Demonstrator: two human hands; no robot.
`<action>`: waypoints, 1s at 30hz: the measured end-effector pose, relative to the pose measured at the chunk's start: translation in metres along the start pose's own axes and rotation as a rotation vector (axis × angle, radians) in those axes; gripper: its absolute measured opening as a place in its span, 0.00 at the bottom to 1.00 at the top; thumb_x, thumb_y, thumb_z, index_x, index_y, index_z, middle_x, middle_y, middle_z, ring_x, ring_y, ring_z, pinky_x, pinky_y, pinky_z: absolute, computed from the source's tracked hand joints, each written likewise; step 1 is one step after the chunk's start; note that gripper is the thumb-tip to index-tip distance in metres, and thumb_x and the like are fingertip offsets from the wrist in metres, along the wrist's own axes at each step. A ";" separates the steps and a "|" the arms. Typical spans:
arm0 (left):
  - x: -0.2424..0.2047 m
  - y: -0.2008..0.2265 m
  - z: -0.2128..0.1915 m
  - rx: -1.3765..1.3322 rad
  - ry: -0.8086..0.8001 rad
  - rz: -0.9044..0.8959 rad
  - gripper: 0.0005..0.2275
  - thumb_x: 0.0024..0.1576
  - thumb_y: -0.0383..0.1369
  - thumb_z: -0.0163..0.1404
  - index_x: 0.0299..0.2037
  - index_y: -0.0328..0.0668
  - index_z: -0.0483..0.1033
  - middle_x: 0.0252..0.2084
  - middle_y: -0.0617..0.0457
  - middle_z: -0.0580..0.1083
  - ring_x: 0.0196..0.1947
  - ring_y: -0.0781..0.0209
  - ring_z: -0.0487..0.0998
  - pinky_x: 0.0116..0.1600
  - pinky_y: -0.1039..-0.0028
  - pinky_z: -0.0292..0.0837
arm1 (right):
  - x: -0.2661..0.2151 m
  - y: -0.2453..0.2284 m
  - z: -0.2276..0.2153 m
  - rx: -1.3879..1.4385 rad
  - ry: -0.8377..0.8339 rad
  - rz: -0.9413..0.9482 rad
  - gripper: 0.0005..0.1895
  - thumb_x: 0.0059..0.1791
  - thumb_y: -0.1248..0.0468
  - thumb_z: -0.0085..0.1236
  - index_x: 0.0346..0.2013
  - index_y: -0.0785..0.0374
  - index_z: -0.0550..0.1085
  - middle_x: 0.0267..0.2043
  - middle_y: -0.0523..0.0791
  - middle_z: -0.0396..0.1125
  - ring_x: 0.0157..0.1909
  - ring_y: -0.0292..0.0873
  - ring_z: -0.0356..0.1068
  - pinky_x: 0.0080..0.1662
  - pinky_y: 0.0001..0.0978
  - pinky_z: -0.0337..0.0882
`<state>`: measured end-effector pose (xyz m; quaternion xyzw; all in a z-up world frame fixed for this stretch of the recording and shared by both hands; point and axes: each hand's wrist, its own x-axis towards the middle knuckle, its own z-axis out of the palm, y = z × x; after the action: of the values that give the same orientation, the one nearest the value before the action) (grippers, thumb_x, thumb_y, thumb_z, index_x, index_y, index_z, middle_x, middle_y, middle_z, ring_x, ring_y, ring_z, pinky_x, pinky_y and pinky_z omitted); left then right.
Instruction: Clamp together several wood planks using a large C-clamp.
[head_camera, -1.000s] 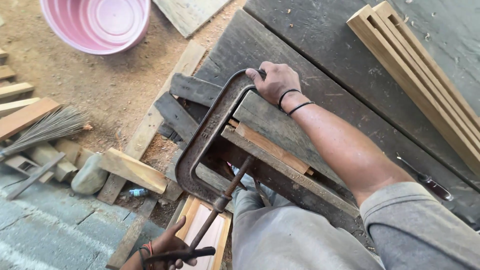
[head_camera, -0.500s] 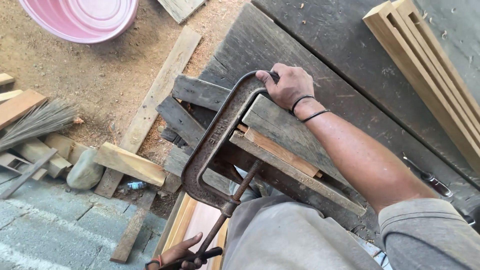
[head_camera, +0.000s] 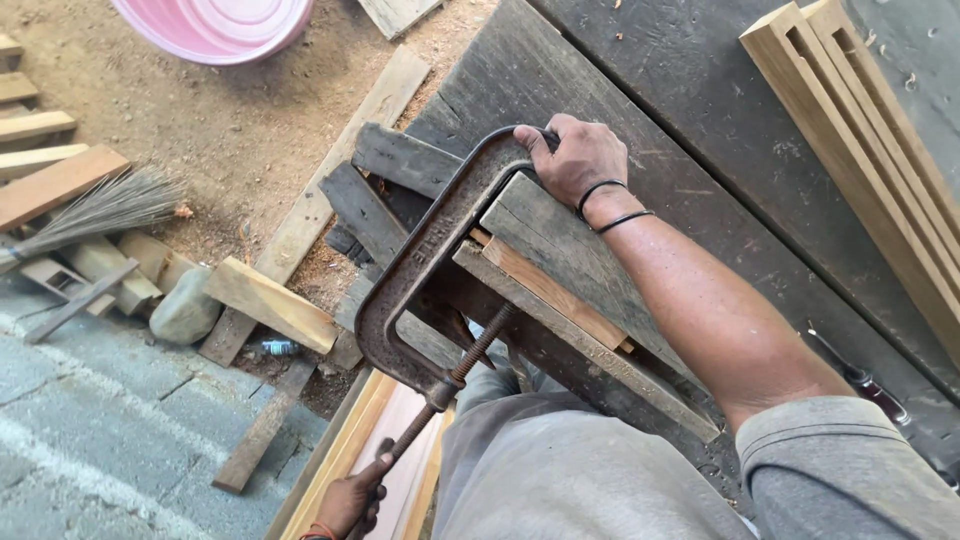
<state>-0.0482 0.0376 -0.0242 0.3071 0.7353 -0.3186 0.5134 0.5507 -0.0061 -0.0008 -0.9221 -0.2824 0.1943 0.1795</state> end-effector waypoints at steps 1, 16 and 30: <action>0.002 -0.003 0.003 -0.013 0.006 0.000 0.27 0.49 0.52 0.65 0.26 0.30 0.74 0.14 0.51 0.65 0.09 0.60 0.63 0.17 0.71 0.58 | 0.001 0.000 -0.001 0.004 -0.003 -0.014 0.31 0.52 0.33 0.50 0.31 0.58 0.78 0.32 0.52 0.75 0.42 0.59 0.75 0.43 0.55 0.72; -0.035 -0.024 0.065 -0.073 0.604 0.590 0.31 0.54 0.58 0.57 0.34 0.26 0.78 0.25 0.42 0.76 0.26 0.55 0.77 0.35 0.62 0.72 | 0.020 0.024 0.026 -0.108 0.067 -0.253 0.31 0.57 0.37 0.50 0.33 0.61 0.80 0.39 0.58 0.73 0.45 0.66 0.71 0.47 0.58 0.69; -0.018 0.005 0.069 -0.054 0.522 0.244 0.48 0.49 0.77 0.42 0.35 0.24 0.80 0.37 0.29 0.78 0.42 0.35 0.80 0.49 0.54 0.76 | 0.047 0.053 0.035 -0.110 0.152 -0.424 0.33 0.63 0.43 0.51 0.28 0.68 0.77 0.30 0.59 0.70 0.35 0.62 0.71 0.40 0.54 0.67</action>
<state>-0.0011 -0.0158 -0.0268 0.4511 0.8083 -0.1452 0.3494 0.5942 -0.0117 -0.0661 -0.8626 -0.4655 0.0668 0.1864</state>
